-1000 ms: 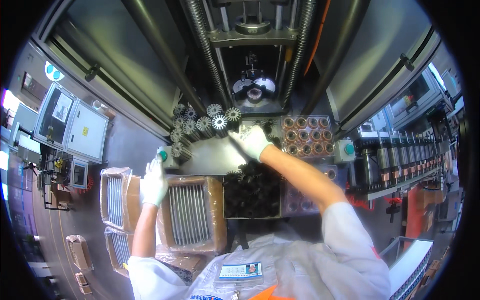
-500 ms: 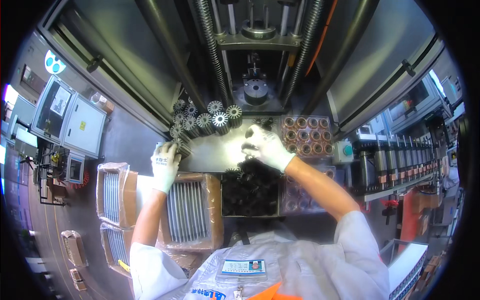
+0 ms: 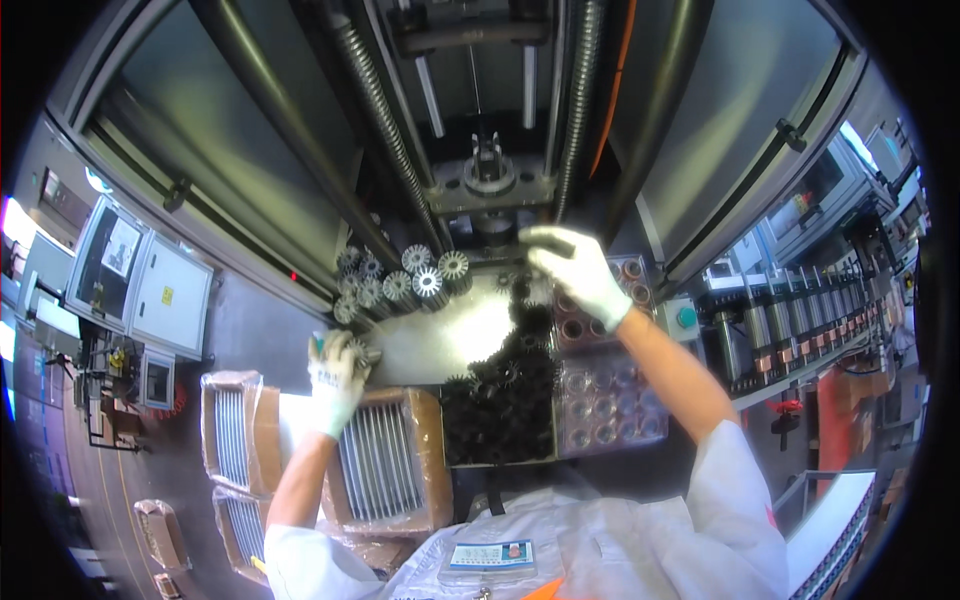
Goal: The person takes metal gears from a box, places them into a vertical press machine to assemble them with a rod, and then uses a handheld air nozzle to clean the machine. The person then moves to a large tray of components and writes notes on a clipboard while looking at the parts.
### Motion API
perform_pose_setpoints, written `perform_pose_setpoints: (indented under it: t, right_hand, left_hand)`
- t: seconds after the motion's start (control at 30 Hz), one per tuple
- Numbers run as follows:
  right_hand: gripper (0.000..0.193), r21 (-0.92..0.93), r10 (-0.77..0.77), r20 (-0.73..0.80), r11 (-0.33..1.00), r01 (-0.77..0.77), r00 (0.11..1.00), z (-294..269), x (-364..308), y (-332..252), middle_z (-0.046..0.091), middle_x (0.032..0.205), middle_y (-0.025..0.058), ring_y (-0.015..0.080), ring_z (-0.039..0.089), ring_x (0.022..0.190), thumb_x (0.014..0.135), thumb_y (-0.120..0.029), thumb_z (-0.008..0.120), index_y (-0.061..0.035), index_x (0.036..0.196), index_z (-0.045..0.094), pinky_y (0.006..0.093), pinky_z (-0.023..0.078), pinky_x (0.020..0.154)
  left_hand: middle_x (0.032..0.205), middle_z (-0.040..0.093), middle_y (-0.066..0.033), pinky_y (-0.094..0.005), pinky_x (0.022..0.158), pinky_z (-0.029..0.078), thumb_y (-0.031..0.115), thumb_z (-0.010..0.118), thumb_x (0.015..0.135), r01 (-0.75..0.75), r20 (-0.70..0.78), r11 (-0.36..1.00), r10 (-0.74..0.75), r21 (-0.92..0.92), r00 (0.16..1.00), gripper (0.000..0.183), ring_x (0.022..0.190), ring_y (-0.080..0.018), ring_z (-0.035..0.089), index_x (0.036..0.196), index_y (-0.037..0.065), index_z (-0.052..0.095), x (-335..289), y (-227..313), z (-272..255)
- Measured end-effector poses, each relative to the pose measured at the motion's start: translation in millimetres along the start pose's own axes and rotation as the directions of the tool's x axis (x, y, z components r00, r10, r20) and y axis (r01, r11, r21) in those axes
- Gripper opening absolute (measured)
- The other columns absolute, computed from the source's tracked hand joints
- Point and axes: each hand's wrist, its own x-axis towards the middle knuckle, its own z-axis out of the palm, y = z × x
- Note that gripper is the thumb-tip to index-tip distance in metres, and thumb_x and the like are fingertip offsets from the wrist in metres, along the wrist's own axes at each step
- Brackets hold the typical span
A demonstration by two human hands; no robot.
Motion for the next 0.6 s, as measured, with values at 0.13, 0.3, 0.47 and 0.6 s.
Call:
perform_pose_setpoints:
  t: [0.13, 0.3, 0.47, 0.6]
  right_hand:
    - [0.031, -0.081, -0.126, -0.096, 0.99, 0.118, 0.987, 7, 64, -27, 0.067, 0.09, 0.0014, 0.0054, 0.055, 0.068, 0.093, -0.004, 0.057, 0.0012, 0.123, 0.064, 0.0216, 0.048, 0.064]
    - [0.034, -0.226, -0.223, -0.159, 0.957, 0.184, 0.962, 3, 132, -3, 0.069, 0.091, 0.0044, 0.0069, 0.057, 0.068, 0.087, -0.001, 0.055, 0.0011, 0.12, 0.066, 0.0225, 0.049, 0.066]
    - [0.037, -0.21, 0.028, -0.125, 0.976, -0.054, 0.992, -8, 167, 18, 0.067, 0.085, 0.004, 0.0069, 0.053, 0.062, 0.086, 0.001, 0.053, 0.0003, 0.122, 0.065, 0.0224, 0.045, 0.058]
    - [0.039, -0.508, -0.172, -0.25, 0.861, 0.023, 0.953, -14, 162, 46, 0.068, 0.096, 0.0148, 0.0231, 0.064, 0.076, 0.089, -0.009, 0.054, -0.0022, 0.127, 0.06, 0.0367, 0.052, 0.069]
  left_hand:
    - [0.133, 0.055, -0.0186, -0.046, 0.096, 0.049, 0.004, 0.079, 0.072, 0.12, -0.025, 0.952, -0.132, -0.282, 0.991, 0.034, 0.12, -0.0364, 0.056, 0.099, 0.005, 0.058, 10, 37, -42]
    - [0.132, 0.056, -0.0188, -0.0381, 0.089, 0.054, 0.0, 0.078, 0.074, 0.183, -0.065, 0.834, -0.253, -0.521, 0.965, 0.031, 0.115, -0.0331, 0.06, 0.096, 0.002, 0.057, 33, 75, -59]
    - [0.132, 0.056, -0.0177, -0.0323, 0.088, 0.055, -0.003, 0.08, 0.072, 0.119, -0.1, 0.736, -0.247, -0.666, 0.964, 0.033, 0.112, -0.026, 0.062, 0.096, 0.001, 0.057, 58, 80, -37]
    - [0.132, 0.058, -0.0164, -0.0327, 0.087, 0.056, -0.001, 0.082, 0.072, -0.027, -0.218, 0.752, -0.157, -0.659, 0.963, 0.036, 0.111, -0.0238, 0.062, 0.097, 0.002, 0.056, 110, 100, -39]
